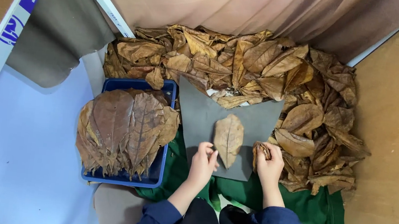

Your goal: A person picks up dried leaves from a pile, smooths them out on a grey board, and stacks them neatly into a blue plastic bin.

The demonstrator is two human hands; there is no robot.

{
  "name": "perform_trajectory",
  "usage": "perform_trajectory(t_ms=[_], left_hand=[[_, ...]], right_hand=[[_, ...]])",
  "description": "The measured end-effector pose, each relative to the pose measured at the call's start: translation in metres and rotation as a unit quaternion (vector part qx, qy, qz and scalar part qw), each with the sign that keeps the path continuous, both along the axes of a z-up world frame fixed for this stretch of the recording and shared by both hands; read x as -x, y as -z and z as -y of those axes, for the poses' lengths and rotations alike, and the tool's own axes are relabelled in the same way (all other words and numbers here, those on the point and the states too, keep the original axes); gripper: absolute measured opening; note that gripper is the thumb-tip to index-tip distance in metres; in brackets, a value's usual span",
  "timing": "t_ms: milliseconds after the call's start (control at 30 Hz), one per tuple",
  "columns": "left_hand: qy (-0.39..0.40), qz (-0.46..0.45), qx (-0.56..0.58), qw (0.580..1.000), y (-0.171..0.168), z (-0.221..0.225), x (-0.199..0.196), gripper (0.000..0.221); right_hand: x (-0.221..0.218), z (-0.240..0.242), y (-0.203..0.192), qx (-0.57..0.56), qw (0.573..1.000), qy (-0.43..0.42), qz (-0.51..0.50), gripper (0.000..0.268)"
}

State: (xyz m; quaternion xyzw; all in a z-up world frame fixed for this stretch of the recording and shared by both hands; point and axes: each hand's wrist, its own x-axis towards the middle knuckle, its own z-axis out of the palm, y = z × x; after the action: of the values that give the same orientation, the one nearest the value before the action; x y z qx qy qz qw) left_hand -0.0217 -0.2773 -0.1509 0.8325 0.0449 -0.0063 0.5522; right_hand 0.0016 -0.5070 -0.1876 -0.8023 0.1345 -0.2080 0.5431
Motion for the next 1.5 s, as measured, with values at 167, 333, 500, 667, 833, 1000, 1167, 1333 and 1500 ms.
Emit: perform_trajectory(t_ms=[167,333,500,667,833,1000,1167,1333,1500], left_hand=[[0.085,0.129,-0.280,0.947,-0.003,-0.013,0.026,0.020],[0.227,0.252,-0.436,0.834,0.003,-0.003,0.047,0.053],[0.266,0.140,-0.463,0.834,0.020,0.005,0.061,0.074],[0.239,0.145,-0.499,0.820,0.026,0.013,0.064,0.079],[0.239,0.138,-0.489,0.827,0.030,0.014,0.066,0.077],[0.215,0.173,-0.496,0.823,0.019,0.013,0.064,0.078],[0.213,0.156,-0.501,0.824,0.026,0.017,0.066,0.082],[0.204,0.177,-0.489,0.830,0.017,0.015,0.065,0.075],[0.223,0.157,-0.493,0.827,0.011,0.014,0.066,0.077]], right_hand=[[0.001,-0.004,-0.005,0.112,0.992,-0.021,0.044,0.031],[-0.006,-0.039,-0.089,0.250,0.939,-0.204,0.118,0.021],[-0.041,-0.044,-0.012,0.462,0.842,-0.262,0.094,0.021],[-0.117,-0.048,-0.009,0.458,0.873,-0.157,0.063,0.016],[-0.103,-0.047,-0.029,0.272,0.939,-0.205,0.035,0.021],[-0.034,-0.055,-0.039,0.416,0.798,-0.420,0.116,0.017],[-0.085,-0.068,-0.037,0.461,0.811,-0.327,0.149,0.008],[-0.149,-0.065,-0.021,0.440,0.875,-0.178,0.095,0.012],[-0.094,-0.058,-0.090,0.245,0.910,-0.312,0.119,0.030]])
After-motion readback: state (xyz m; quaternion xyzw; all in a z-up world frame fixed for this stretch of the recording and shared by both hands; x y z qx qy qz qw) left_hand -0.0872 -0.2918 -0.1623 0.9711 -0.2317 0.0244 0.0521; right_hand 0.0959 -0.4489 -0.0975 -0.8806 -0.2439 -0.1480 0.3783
